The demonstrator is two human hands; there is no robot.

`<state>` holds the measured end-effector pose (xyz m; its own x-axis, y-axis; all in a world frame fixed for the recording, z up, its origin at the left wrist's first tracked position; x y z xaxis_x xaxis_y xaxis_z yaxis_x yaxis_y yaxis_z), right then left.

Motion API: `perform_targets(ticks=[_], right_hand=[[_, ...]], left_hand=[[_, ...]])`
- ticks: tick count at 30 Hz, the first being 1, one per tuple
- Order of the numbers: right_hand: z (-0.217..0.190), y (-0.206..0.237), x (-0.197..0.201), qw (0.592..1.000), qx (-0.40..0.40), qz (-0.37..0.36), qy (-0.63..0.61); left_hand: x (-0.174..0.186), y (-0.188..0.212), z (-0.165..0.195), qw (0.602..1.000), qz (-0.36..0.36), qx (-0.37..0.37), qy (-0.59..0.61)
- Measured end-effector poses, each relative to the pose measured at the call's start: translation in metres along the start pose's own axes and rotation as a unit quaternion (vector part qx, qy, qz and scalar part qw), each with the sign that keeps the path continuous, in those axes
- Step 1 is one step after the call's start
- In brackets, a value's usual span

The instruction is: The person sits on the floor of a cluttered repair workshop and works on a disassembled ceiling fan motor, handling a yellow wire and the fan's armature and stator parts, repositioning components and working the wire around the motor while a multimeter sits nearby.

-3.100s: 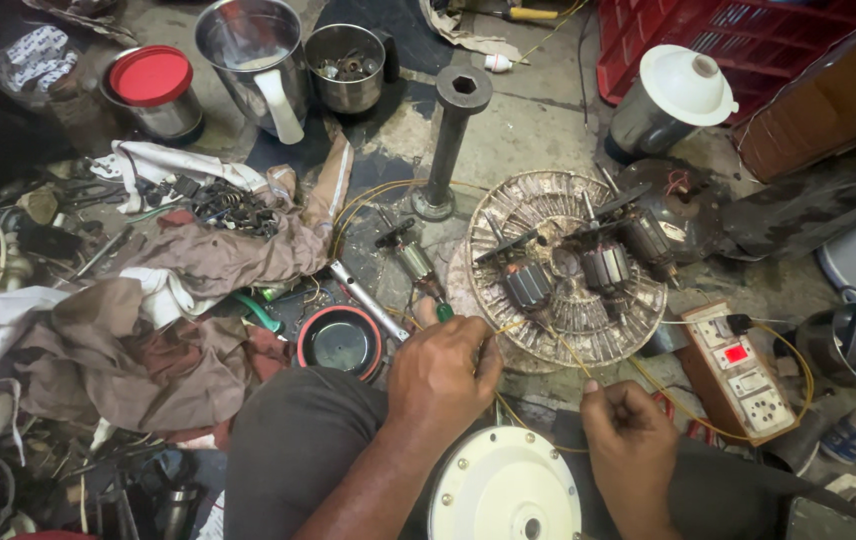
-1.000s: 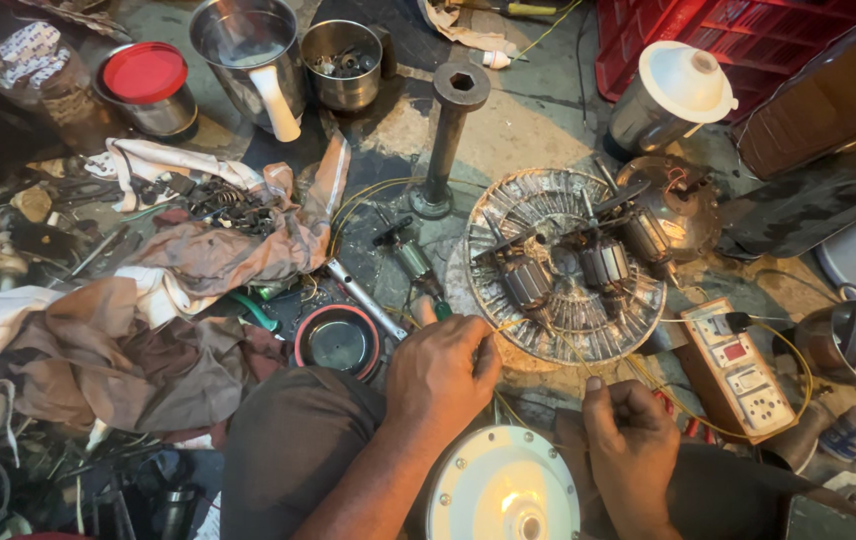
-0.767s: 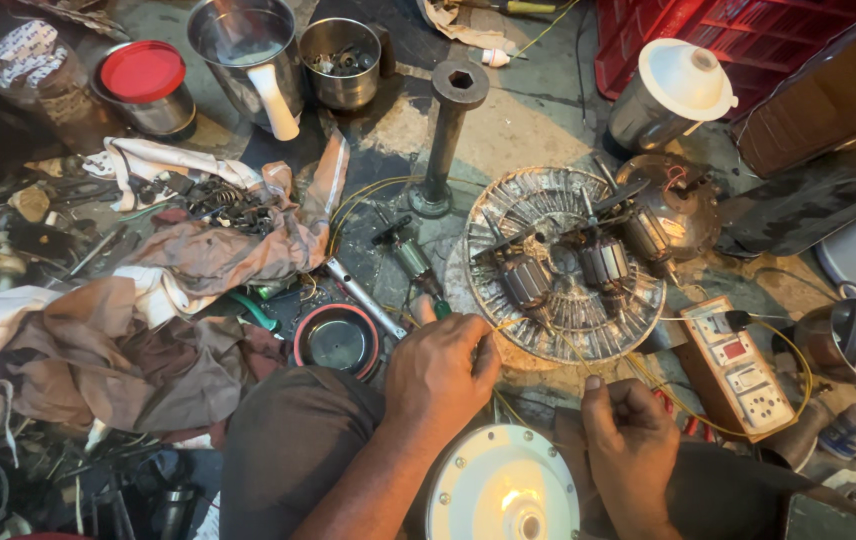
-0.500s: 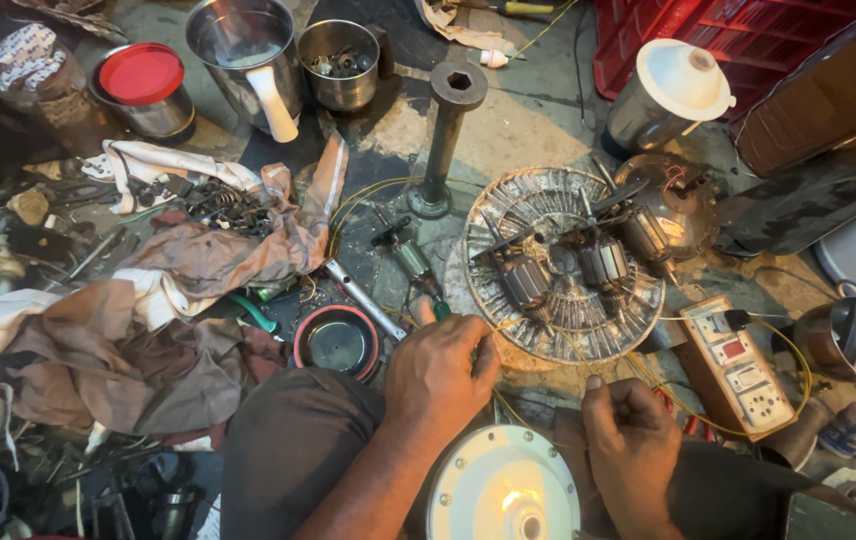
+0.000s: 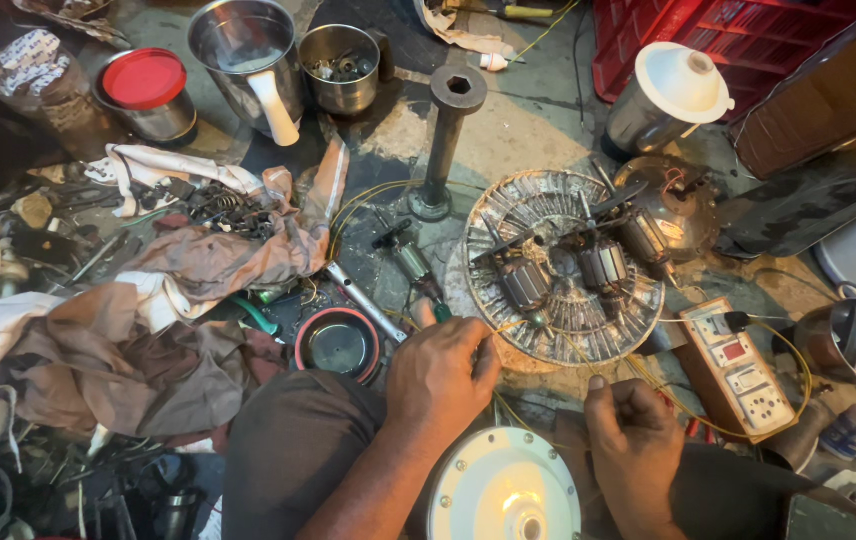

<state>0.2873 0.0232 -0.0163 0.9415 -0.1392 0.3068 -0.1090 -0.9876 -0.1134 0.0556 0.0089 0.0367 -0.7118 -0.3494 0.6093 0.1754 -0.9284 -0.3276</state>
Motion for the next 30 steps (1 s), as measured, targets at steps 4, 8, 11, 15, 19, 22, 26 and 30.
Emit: perform_targets(ticks=[4, 8, 11, 15, 19, 22, 26, 30], right_hand=[[0.0001, 0.0006, -0.0003, 1.0, -0.001, 0.003, -0.003], [0.0002, 0.0002, -0.0006, 1.0, -0.018, 0.006, 0.0], [-0.0002, 0.0002, 0.0002, 1.0, 0.0, 0.006, 0.019], [0.0011, 0.0004, 0.0014, 1.0, -0.003, 0.005, 0.019], [0.003, 0.0008, 0.0013, 1.0, 0.003, 0.004, 0.011], [0.0039, 0.001, 0.0022, 1.0, 0.013, 0.002, 0.006], [0.0048, 0.0015, 0.0029, 1.0, 0.002, 0.0, 0.002], [0.0052, 0.0017, 0.0022, 1.0, 0.001, 0.012, 0.008]], left_hand=[[0.0, -0.0003, 0.0002, 1.0, 0.009, -0.008, -0.005], [0.0006, 0.0001, 0.0006, 1.0, 0.009, -0.007, -0.004], [0.0007, 0.0, 0.0006, 1.0, 0.004, -0.002, -0.006], [0.0007, 0.0, 0.001, 1.0, 0.018, -0.013, 0.003], [0.001, -0.0004, 0.0004, 1.0, 0.005, -0.002, 0.0], [0.0017, -0.0001, 0.0008, 1.0, 0.009, -0.008, 0.004], [0.002, 0.0001, 0.001, 1.0, 0.005, -0.002, 0.006], [0.0014, -0.0002, 0.0005, 1.0, 0.006, 0.0, 0.008]])
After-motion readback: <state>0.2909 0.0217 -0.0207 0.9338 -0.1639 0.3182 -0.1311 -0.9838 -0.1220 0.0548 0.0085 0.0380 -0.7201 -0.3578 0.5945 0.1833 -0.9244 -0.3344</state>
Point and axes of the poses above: each hand's wrist, its own y-axis away from the middle knuckle, its own x-axis out of the back of the hand, z = x × y, the point moved 1 cm from there along -y, towards the middle knuckle, and after that the axes turned 3 degrees about -z, right-handed, at the moved point
